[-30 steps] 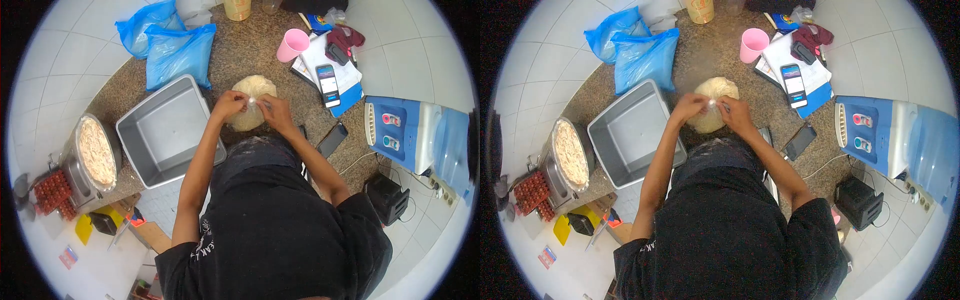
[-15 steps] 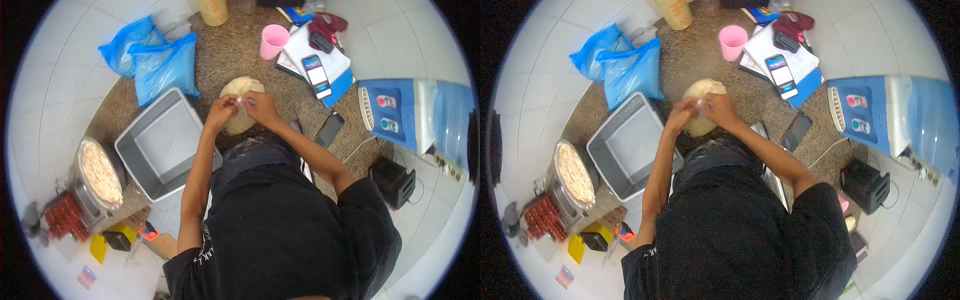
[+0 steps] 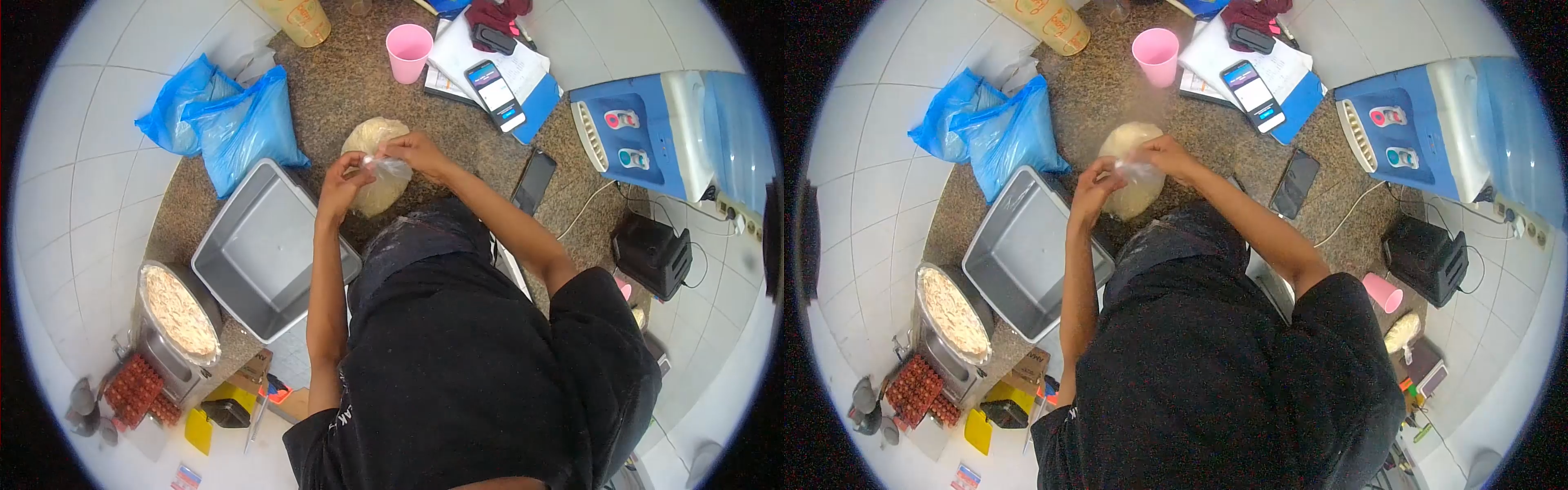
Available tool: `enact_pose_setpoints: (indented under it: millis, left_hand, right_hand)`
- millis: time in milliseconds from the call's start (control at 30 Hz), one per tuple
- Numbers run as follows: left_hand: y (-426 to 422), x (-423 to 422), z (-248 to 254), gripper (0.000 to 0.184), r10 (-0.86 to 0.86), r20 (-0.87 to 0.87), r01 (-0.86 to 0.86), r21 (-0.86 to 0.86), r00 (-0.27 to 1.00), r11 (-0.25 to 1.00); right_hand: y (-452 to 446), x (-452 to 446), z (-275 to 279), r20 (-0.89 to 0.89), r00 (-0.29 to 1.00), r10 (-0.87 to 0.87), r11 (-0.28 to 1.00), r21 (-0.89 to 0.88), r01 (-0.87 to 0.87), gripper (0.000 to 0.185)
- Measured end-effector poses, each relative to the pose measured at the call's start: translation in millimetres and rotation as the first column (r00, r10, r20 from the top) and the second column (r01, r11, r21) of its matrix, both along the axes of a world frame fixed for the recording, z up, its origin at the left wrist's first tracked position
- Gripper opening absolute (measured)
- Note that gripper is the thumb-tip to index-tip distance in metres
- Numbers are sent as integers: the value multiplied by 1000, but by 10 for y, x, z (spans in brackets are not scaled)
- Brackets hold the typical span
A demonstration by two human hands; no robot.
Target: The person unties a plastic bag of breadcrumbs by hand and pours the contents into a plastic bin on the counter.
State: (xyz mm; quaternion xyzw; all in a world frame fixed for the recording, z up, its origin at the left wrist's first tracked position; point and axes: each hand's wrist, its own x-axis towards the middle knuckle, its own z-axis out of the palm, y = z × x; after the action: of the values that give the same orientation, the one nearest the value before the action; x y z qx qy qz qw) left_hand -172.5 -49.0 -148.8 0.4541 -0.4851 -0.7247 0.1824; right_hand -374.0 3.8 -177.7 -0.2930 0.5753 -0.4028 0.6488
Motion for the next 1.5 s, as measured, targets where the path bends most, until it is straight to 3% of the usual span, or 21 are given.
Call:
enact_pose_setpoints:
  millis: [67, 300, 367, 467, 567, 700, 767, 900, 967, 1033, 1167, 1233, 1267, 1333, 1400, 1467, 1500]
  left_hand:
    - [-12, -15, 9, 22, 27, 8, -27, 24, 1000, 999]
    - [36, 22, 11, 23, 57, 8, -57, 7, 998, 998]
    - [39, 10, -10, 23, 69, 3, -69, -11, 998, 998]
    - [59, -42, 20, 24, 95, -14, -96, -89, 995, 991]
    - [89, -42, 74, 23, 114, 53, -106, -134, 992, 985]
    - [67, -47, 173, 20, 102, 106, -101, -19, 989, 995]
    - [45, -38, 266, 20, 123, 83, -124, 14, 989, 992]
    - [-41, 13, 208, 20, -37, 69, 45, -116, 997, 992]
    - [-83, 44, 93, 21, -92, 57, 100, -148, 994, 984]
    - [-163, 8, 129, 20, -259, 166, 296, -268, 952, 917]
    - [-249, -103, 177, 16, -377, 254, 438, -256, 891, 862]
    - [-274, -141, 15, 20, -519, 282, 575, -170, 807, 800]
    - [-261, -145, -61, 20, -517, 284, 574, -175, 807, 800]
    - [-243, -181, -111, 21, -508, 294, 587, -442, 809, 679]
    - [-239, -211, -112, 23, -476, 350, 590, -486, 807, 644]
    - [-217, -251, -60, 27, -442, 402, 597, -525, 802, 606]
    - [-203, -271, -44, 27, -396, 449, 596, -534, 801, 599]
  right_hand:
    - [-20, 31, -96, 174, 985, -13, 996, -80, 27, 20]
    - [-38, 3, -71, 192, 972, 134, 985, -136, -109, 21]
    - [-51, 23, -86, -17, 976, 216, 948, -234, -214, 18]
    - [-46, 85, -162, -145, 971, 189, 939, -262, -221, 15]
    - [-2, 144, -156, -102, 989, 106, 936, -325, -134, 17]
    - [64, 171, -109, -103, 989, 104, 926, -352, -134, 17]
    - [70, 169, -74, -225, 974, 32, 857, -496, -143, 18]
    - [70, 51, 222, -370, 929, 5, 828, -519, -211, 19]
    - [67, -9, 276, -543, 838, -51, 689, -627, -364, 20]
    - [91, -42, 222, -539, 842, -29, 694, -617, -372, 21]
    - [123, -94, 136, -567, 823, -27, 667, -624, -408, 24]
    - [129, -149, 136, -585, 811, 19, 661, -601, -449, 26]
    - [146, -168, 134, -598, 799, 64, 662, -573, -482, 27]
    - [154, -202, 133, -593, 801, 80, 684, -552, -477, 25]
    - [159, -196, 174, -586, 804, 99, 708, -527, -471, 23]
    - [152, -144, 264, -636, 769, -63, 766, -525, -372, 16]
    - [153, -103, 358, -636, 769, -65, 765, -527, -371, 16]
